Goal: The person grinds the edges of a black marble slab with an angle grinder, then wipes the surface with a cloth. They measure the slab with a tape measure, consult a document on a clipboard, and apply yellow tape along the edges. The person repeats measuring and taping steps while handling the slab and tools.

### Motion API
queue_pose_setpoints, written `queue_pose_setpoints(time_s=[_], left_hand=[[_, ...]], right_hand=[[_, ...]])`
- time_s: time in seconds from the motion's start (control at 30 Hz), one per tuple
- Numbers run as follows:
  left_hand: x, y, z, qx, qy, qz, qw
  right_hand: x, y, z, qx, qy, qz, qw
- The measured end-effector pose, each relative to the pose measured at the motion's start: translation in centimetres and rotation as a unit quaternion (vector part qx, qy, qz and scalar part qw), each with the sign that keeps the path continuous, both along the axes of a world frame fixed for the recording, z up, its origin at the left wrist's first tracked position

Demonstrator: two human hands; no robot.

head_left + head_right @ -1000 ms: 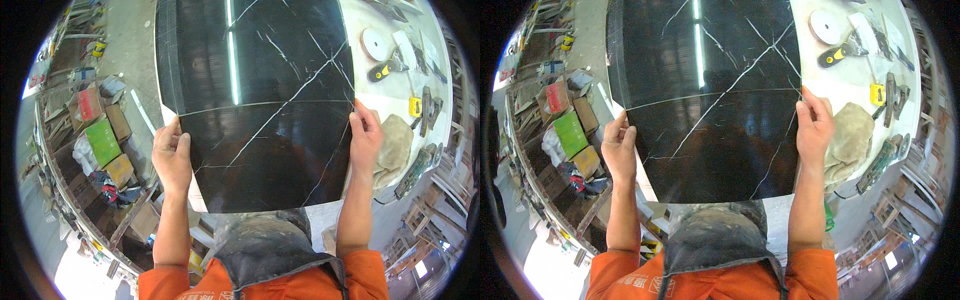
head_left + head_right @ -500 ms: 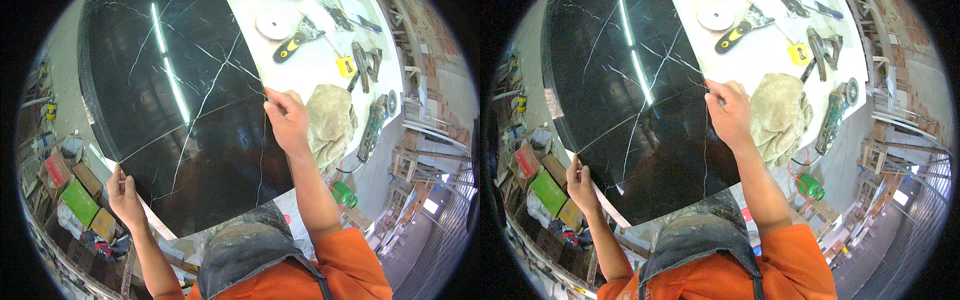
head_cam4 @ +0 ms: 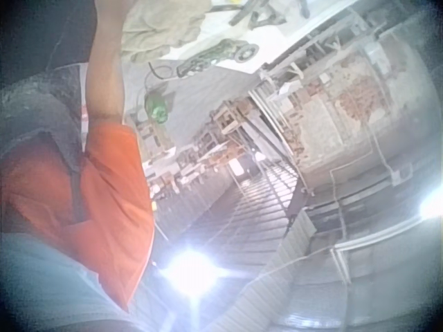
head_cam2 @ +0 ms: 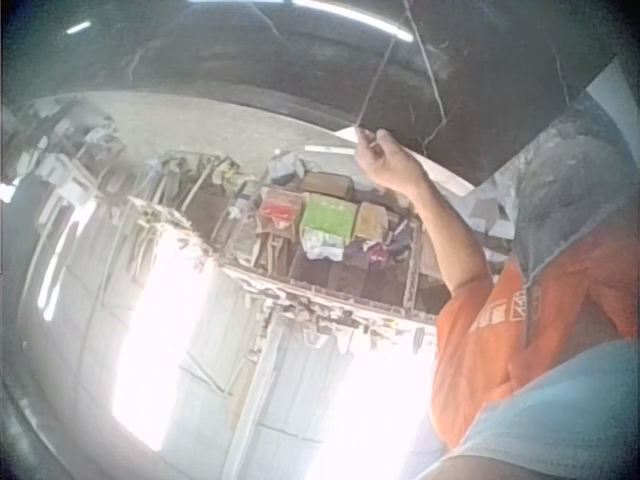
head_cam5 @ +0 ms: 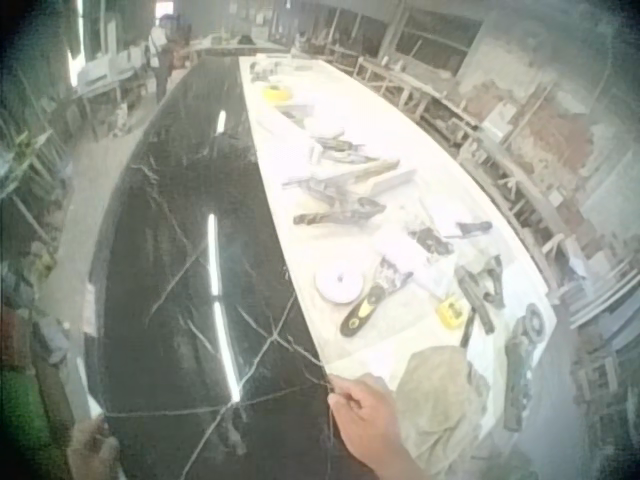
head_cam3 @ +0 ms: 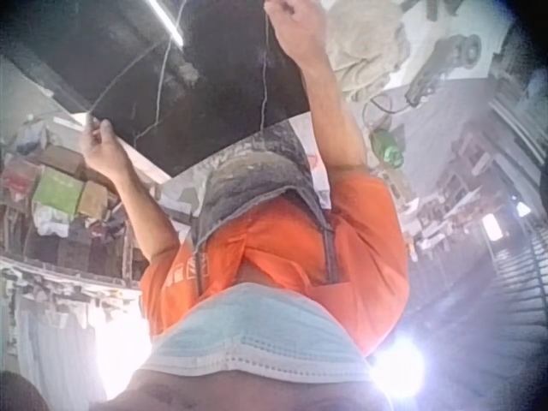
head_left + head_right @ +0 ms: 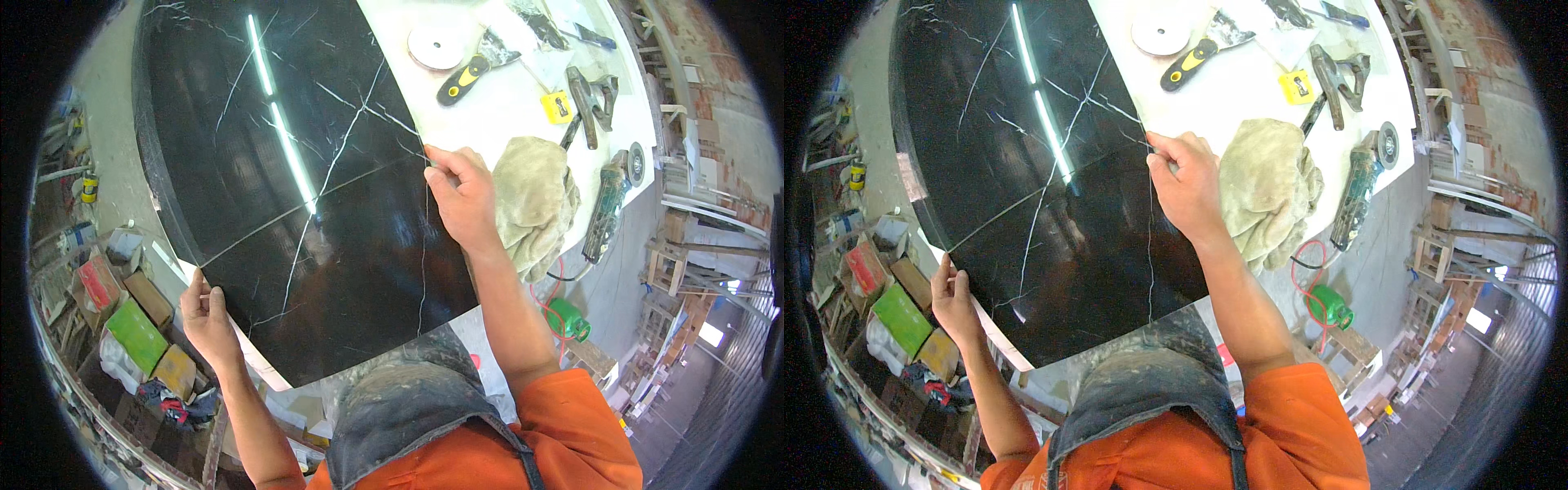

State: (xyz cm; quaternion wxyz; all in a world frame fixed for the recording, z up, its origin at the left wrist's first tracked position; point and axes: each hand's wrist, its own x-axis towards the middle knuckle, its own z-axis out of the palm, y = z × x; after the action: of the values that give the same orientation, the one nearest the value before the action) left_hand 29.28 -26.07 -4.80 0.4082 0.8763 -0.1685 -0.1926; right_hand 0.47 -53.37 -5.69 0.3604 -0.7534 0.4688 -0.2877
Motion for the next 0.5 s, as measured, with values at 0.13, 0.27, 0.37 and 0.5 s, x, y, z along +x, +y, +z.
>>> queue_pose_setpoints(time_s=[0.13,0.27,0.37,0.5], left_hand=[[0.5,0.5,-0.6,-0.007,0.015,0.006,1.000],[0.4,0.0,-0.1,-0.001,-0.011,-0.011,1.000],[0.3,0.2,-0.5,0.011,-0.046,-0.034,0.998],[0.5,0.4,-1.0,-0.008,-0.066,-0.040,0.997]], right_hand=[[0.3,-0.1,-0.2,0.034,-0.008,-0.037,0.999],[0.7,-0.1,0.8,0.006,0.073,-0.015,0.997],[0.1,0.3,0.3,-0.017,0.094,-0.006,0.995],[-0.6,0.6,0.0,-0.040,0.080,-0.004,0.996]])
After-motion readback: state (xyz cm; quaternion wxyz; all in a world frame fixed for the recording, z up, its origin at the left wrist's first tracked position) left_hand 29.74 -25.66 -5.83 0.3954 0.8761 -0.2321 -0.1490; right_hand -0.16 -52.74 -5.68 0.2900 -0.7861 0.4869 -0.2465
